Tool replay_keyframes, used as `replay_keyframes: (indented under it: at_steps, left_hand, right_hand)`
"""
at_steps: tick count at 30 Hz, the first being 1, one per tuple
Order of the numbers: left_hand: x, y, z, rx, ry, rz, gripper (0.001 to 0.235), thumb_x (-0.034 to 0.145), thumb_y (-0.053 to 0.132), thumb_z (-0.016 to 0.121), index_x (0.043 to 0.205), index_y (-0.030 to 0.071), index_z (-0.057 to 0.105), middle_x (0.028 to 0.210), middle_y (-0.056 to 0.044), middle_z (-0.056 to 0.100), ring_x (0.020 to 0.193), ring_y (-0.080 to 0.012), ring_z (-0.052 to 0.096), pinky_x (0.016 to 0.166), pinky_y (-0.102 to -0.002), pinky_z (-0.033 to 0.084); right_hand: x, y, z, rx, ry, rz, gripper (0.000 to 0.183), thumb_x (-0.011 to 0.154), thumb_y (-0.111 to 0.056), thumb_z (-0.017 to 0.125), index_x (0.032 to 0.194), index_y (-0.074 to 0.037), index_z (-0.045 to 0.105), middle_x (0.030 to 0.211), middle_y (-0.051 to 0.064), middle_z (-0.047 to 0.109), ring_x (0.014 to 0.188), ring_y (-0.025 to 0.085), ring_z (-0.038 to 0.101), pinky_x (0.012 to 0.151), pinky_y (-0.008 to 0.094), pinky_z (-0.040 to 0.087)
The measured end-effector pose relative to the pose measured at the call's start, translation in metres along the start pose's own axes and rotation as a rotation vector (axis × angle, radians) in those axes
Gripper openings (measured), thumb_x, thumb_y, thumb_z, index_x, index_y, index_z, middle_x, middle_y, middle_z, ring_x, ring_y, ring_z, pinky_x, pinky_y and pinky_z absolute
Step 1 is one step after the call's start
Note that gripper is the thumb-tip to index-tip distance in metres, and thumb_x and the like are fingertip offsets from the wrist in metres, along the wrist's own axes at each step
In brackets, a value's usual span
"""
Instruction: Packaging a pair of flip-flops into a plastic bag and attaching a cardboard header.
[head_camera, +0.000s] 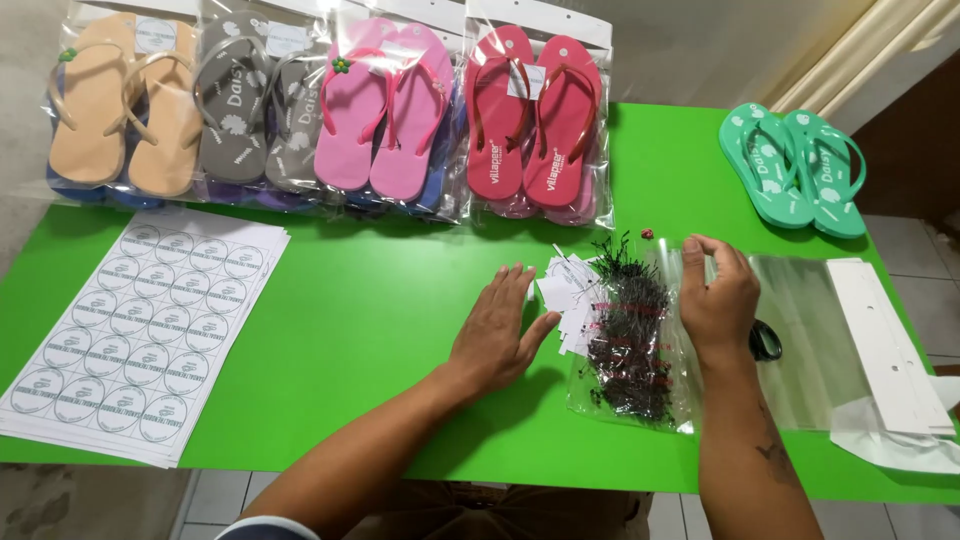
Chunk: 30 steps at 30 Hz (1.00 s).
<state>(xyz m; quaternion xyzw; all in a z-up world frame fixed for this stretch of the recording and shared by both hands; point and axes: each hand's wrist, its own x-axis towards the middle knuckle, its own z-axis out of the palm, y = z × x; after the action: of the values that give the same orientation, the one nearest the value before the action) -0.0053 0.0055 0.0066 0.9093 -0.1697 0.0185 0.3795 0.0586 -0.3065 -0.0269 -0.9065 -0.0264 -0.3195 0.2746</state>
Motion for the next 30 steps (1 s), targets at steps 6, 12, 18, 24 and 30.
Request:
replay_keyframes:
  at_steps: [6,12,18,24,30]
  left_hand:
    - [-0.001,-0.014,0.005,0.013,-0.081,-0.006,0.074,0.102,0.061,0.026,0.151,0.007,0.038,0.158,-0.022,0.039,0.151,-0.0380,0.029,0.123,-0.052,0.020]
    - [0.006,-0.011,0.004,0.040,-0.075,-0.002,0.080,0.101,0.064,0.021,0.151,0.003,0.039,0.156,-0.024,0.040,0.150,-0.0383,0.030,0.123,-0.051,0.019]
    - [0.007,-0.005,0.002,0.067,-0.102,-0.012,0.082,0.101,0.064,0.017,0.150,0.003,0.040,0.155,-0.024,0.041,0.150,-0.0401,0.028,0.123,-0.053,0.017]
    - [0.008,-0.008,0.007,0.118,-0.042,0.036,0.078,0.103,0.061,0.023,0.146,0.000,0.045,0.153,-0.025,0.045,0.147,-0.0424,0.034,0.121,-0.055,0.023]
    - [0.008,-0.007,0.007,0.118,-0.045,0.031,0.079,0.102,0.062,0.022,0.146,0.000,0.045,0.154,-0.025,0.045,0.147,-0.0432,0.034,0.120,-0.056,0.023]
  right_hand:
    - [0.050,0.027,-0.018,-0.080,-0.071,0.259,0.023,0.112,-0.026,0.069,0.119,-0.005,0.074,0.115,0.015,0.074,0.079,0.025,0.063,0.066,0.044,0.052]
    - [0.115,0.171,0.012,-0.314,0.085,-0.134,0.027,0.114,-0.030,0.077,0.119,-0.003,0.077,0.117,0.029,0.067,0.114,0.044,0.058,0.099,0.051,0.043]
    - [0.156,0.233,0.031,-0.259,-0.134,0.168,0.057,0.105,-0.057,0.067,0.135,-0.009,0.075,0.141,0.044,0.051,0.142,0.043,0.035,0.110,0.055,0.026]
    - [0.174,0.247,0.049,-0.036,-0.257,0.383,0.058,0.108,-0.042,0.069,0.147,0.000,0.062,0.150,0.035,0.045,0.132,0.054,0.045,0.105,0.059,0.035]
    - [0.181,0.292,0.059,-0.143,-0.238,0.337,0.075,0.110,-0.043,0.063,0.152,0.018,0.048,0.150,0.041,0.045,0.134,0.056,0.041,0.110,0.054,0.027]
